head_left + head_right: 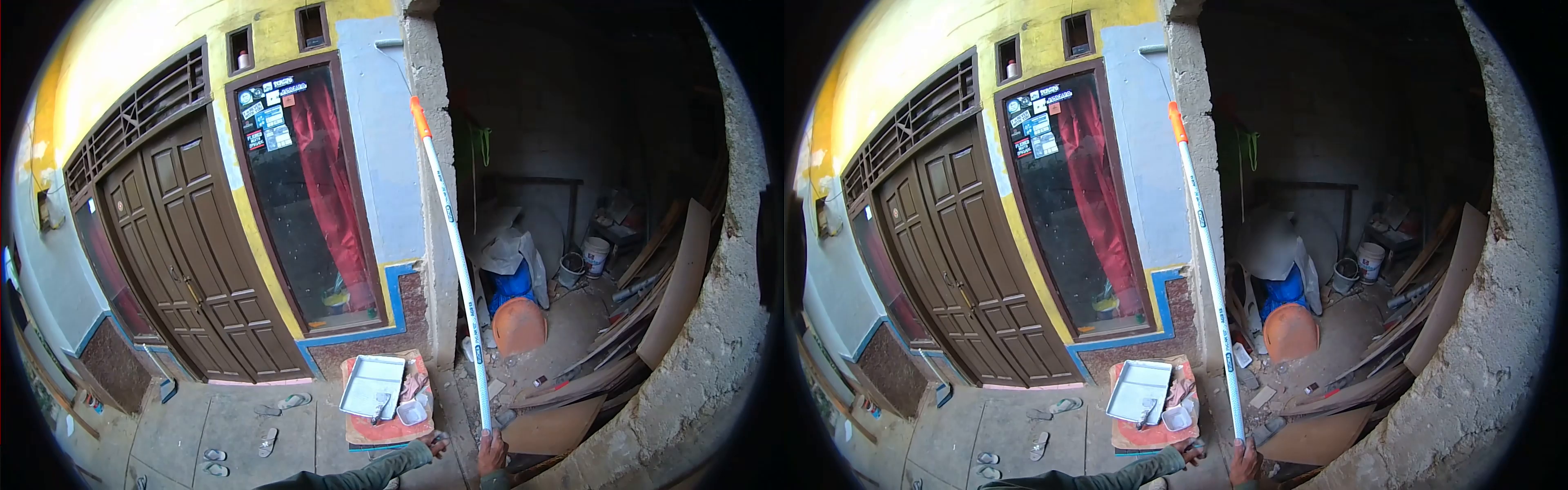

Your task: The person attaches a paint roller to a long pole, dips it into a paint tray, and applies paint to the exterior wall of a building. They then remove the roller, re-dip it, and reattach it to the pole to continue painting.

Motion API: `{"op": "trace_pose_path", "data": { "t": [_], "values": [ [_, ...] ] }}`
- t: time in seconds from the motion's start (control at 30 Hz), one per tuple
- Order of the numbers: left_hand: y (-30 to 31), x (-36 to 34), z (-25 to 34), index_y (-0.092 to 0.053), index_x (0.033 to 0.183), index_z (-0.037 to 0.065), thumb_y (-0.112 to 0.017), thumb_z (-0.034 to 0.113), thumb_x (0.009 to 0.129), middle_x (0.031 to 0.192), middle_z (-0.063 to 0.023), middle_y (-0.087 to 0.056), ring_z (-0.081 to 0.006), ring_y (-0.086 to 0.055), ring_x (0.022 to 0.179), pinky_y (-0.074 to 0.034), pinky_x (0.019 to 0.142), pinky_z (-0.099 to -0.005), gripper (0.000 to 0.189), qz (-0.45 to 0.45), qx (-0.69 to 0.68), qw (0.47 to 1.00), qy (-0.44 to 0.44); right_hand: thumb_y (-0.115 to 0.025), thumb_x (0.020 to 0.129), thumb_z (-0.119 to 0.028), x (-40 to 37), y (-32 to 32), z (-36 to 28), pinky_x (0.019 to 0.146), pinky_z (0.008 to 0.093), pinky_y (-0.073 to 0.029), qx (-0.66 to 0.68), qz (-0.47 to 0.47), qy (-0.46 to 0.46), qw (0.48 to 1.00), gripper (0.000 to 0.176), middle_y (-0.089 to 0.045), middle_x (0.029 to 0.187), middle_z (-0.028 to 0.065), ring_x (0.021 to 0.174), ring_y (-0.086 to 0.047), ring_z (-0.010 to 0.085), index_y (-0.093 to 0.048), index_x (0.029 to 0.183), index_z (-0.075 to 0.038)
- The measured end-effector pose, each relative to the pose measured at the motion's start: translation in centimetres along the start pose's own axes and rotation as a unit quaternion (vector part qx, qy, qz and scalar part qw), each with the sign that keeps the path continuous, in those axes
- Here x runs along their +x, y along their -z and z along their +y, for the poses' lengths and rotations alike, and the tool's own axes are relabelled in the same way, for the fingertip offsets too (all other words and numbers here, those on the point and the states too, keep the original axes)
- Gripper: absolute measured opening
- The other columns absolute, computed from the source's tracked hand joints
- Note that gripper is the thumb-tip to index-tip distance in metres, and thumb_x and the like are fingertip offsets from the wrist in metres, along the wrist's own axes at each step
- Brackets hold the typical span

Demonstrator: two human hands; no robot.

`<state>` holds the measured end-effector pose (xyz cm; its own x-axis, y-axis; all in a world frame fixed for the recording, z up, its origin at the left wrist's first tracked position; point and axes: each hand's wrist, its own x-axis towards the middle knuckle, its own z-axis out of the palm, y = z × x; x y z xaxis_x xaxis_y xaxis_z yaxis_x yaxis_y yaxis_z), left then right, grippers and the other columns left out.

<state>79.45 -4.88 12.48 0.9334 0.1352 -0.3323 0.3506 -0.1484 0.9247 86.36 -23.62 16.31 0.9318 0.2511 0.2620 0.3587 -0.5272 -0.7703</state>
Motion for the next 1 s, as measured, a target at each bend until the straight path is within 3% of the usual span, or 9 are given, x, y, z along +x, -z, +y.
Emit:
{"op": "trace_pose_path", "data": {
  "t": [0.17,0.27,0.37,0.43,0.63,0.73,0.77,0.83,1.0],
  "values": [
    [0.6,-0.8,-4.7,-0.047,0.111,0.008,-0.053,0.043,0.084,0.086,-0.0066,-0.062,-0.0183,-0.063,0.064,-0.050,0.051,-0.0341,0.045,0.013,-0.005,0.996,0.091,-0.041,0.091,-0.035,1.1,-0.4,-0.7,0.067,0.0470,-0.038,0.046,0.020,0.017,0.999,0.038,-0.057,0.072,0.0200,0.070,-0.052,0.0403,-0.052,0.098,0.001],
    [0.5,-1.2,-5.8,-0.045,0.113,0.006,-0.052,0.044,0.084,0.096,-0.0091,-0.063,-0.0209,-0.065,0.072,-0.051,0.053,-0.0352,0.049,0.007,0.006,0.990,0.137,-0.039,0.091,-0.036,1.8,0.4,-2.4,0.067,0.0471,-0.038,0.036,0.011,-0.006,0.999,0.039,-0.057,0.073,0.0203,0.070,-0.052,0.0401,-0.053,0.099,0.000],
    [0.5,-1.4,-6.0,-0.046,0.113,0.004,-0.051,0.046,0.084,0.097,-0.0090,-0.062,-0.0203,-0.064,0.073,-0.052,0.053,-0.0354,0.050,0.001,0.023,0.990,0.142,-0.039,0.091,-0.037,2.8,0.1,-1.8,0.067,0.0472,-0.038,0.024,0.003,0.008,1.000,0.040,-0.057,0.074,0.0212,0.071,-0.052,0.0404,-0.053,0.100,0.000],
    [0.2,0.6,-9.9,-0.047,0.112,0.004,-0.050,0.047,0.084,0.097,-0.0089,-0.062,-0.0200,-0.064,0.073,-0.052,0.054,-0.0356,0.051,0.002,0.014,0.989,0.145,-0.039,0.091,-0.036,3.1,0.3,-2.3,0.066,0.0474,-0.038,0.022,0.020,0.010,1.000,0.040,-0.057,0.074,0.0217,0.072,-0.052,0.0407,-0.053,0.099,0.000],
    [1.1,-0.1,-10.4,-0.047,0.113,0.005,-0.048,0.050,0.084,0.098,-0.0086,-0.060,-0.0201,-0.064,0.075,-0.052,0.055,-0.0357,0.053,-0.014,0.028,0.989,0.147,-0.039,0.091,-0.036,4.3,1.7,-4.8,0.066,0.0478,-0.039,0.046,0.007,0.000,0.999,0.040,-0.057,0.077,0.0232,0.073,-0.052,0.0414,-0.052,0.097,0.001],
    [1.6,-2.2,-9.8,-0.058,0.084,0.007,-0.058,0.035,0.084,0.065,-0.0014,-0.054,-0.0156,-0.057,0.062,-0.041,0.050,-0.0301,0.027,-0.006,-0.191,0.977,0.100,-0.039,0.092,-0.036,4.9,1.8,-5.3,0.065,0.0479,-0.039,0.045,0.003,0.004,0.999,0.041,-0.056,0.077,0.0242,0.073,-0.053,0.0418,-0.052,0.097,0.002],
    [1.7,-1.8,-11.0,-0.058,0.084,0.007,-0.058,0.035,0.084,0.065,-0.0014,-0.054,-0.0156,-0.057,0.062,-0.041,0.050,-0.0301,0.027,-0.006,-0.191,0.977,0.099,-0.039,0.092,-0.037,5.1,1.9,-5.5,0.065,0.0479,-0.039,0.045,-0.007,0.000,0.999,0.041,-0.056,0.077,0.0248,0.074,-0.053,0.0420,-0.052,0.097,0.002],
    [1.8,-1.1,-12.8,-0.061,0.095,0.007,-0.064,0.034,0.079,0.072,-0.0082,-0.060,-0.0210,-0.062,0.069,-0.046,0.054,-0.0330,0.031,0.018,-0.191,0.975,0.110,-0.038,0.092,-0.037,5.4,2.1,-6.5,0.064,0.0480,-0.039,0.051,0.010,0.006,0.999,0.041,-0.056,0.076,0.0252,0.073,-0.053,0.0423,-0.052,0.096,0.002],
    [1.2,-2.3,-11.8,-0.058,0.095,0.007,-0.059,0.034,0.083,0.074,-0.0133,-0.056,-0.0260,-0.058,0.062,-0.047,0.048,-0.0461,0.030,0.025,-0.155,0.985,0.071,-0.038,0.092,-0.037,6.6,1.7,-6.4,0.064,0.0483,-0.039,0.054,0.037,0.024,0.998,0.043,-0.055,0.075,0.0264,0.073,-0.053,0.0433,-0.052,0.095,0.003]
  ]
}}
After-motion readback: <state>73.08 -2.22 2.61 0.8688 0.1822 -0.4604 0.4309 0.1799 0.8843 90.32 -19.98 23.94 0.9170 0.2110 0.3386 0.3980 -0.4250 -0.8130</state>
